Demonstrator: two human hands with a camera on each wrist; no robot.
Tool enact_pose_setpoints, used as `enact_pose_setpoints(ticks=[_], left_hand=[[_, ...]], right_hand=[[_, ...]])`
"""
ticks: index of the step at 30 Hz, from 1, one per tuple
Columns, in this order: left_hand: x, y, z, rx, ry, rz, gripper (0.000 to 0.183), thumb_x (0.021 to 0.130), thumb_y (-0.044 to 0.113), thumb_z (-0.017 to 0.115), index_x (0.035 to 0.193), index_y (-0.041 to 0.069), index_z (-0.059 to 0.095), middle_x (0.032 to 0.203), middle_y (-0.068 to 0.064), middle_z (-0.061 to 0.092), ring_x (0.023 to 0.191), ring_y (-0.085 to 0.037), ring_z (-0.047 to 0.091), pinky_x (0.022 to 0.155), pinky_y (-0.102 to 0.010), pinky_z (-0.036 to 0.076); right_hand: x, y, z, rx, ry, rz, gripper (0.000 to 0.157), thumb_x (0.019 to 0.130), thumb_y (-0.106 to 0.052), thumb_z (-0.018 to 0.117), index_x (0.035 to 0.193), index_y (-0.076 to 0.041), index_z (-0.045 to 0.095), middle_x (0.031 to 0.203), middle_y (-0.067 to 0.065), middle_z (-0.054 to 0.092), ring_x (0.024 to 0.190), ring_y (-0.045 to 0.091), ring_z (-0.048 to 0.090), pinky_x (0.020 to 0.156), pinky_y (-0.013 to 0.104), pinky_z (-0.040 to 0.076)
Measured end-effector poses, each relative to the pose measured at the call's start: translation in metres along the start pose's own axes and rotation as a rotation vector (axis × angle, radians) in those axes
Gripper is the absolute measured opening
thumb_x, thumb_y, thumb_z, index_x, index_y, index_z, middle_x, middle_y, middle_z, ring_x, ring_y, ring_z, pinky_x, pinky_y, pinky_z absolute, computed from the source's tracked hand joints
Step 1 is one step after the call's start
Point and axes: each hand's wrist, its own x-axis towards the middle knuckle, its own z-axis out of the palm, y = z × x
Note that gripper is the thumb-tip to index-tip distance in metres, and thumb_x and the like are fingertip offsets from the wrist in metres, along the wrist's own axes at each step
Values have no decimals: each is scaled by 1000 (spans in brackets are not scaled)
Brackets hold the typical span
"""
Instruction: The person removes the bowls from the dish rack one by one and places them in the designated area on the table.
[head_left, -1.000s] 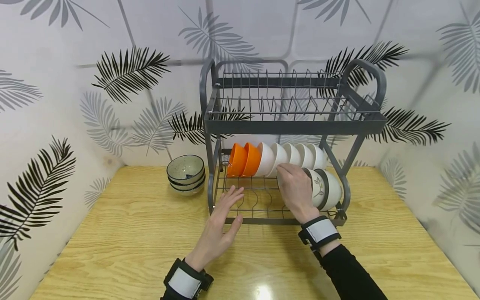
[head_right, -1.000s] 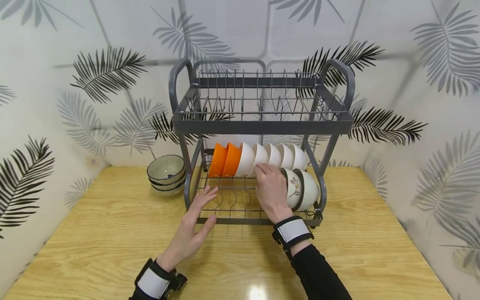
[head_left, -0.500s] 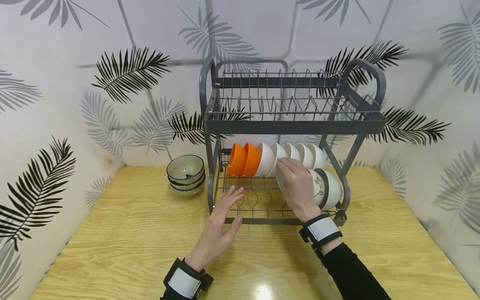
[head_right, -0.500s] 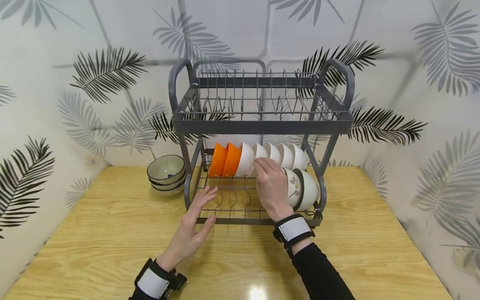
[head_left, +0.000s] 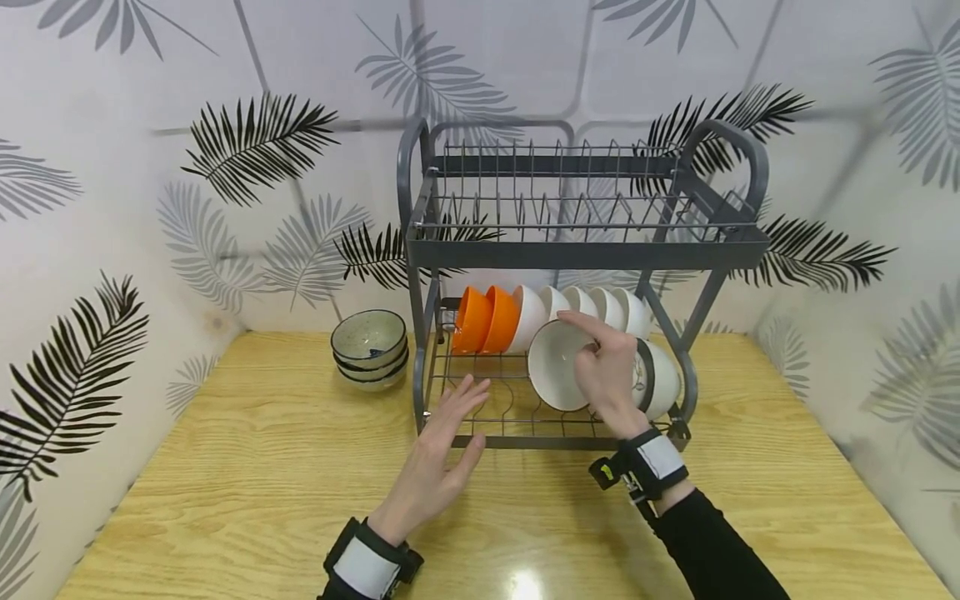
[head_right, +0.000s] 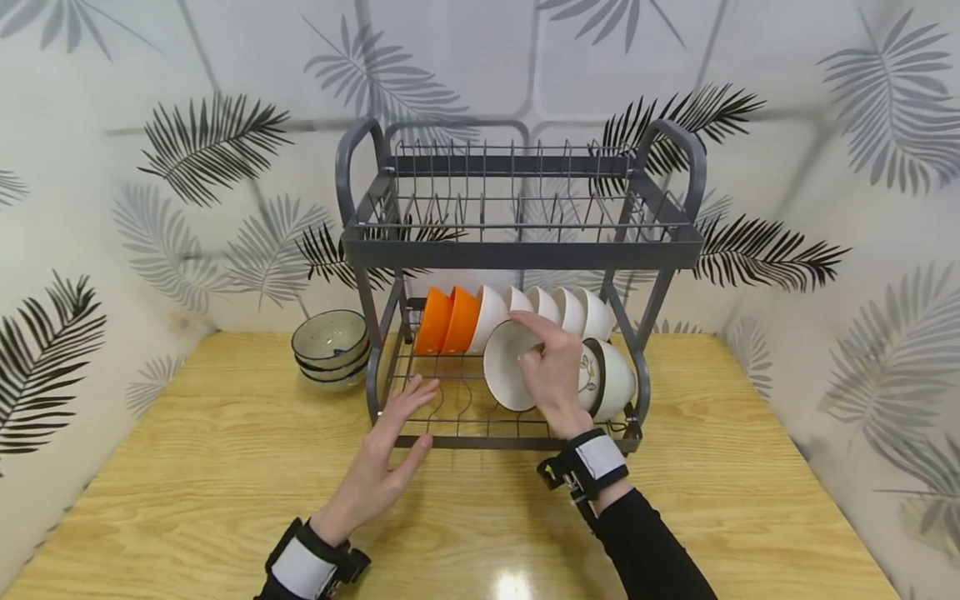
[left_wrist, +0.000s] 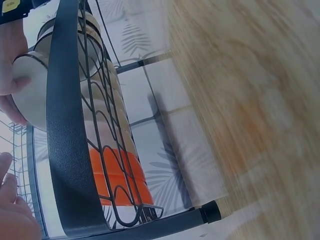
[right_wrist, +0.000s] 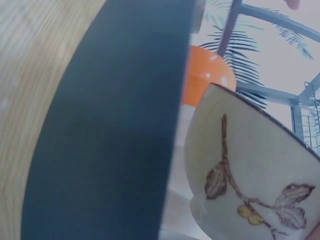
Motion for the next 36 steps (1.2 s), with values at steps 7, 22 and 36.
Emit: enact_pose_setpoints(ticks=[7, 22, 36], left_hand=[[1, 2, -3, 11, -12, 12, 52, 98, 5, 59, 148, 6, 44, 159, -11, 43, 153, -29, 31, 130, -42, 18], [8, 11, -11, 108, -63, 112, 53, 96, 7, 61, 147, 8, 47, 156, -11, 47, 152, -27, 35, 128, -43, 25], [19, 26, -21, 293, -224, 346, 52, 98, 16, 63, 147, 10, 47, 155, -6, 50, 147, -26, 43, 127, -41, 28]], right_hand=[[0, -6, -6, 135, -31, 204, 60, 71, 25, 36, 105, 1, 78, 97, 23, 77, 51, 4, 27, 53, 17, 15], [-1, -21, -12, 330, -190, 679, 65, 72, 19, 35, 115, -6, 77, 117, 19, 74, 111, 22, 66, 81, 20, 47], [-7, -22, -13, 496, -359, 890, 67, 69, 18, 41, 127, -2, 69, 122, 3, 75, 124, 21, 58, 80, 20, 54]])
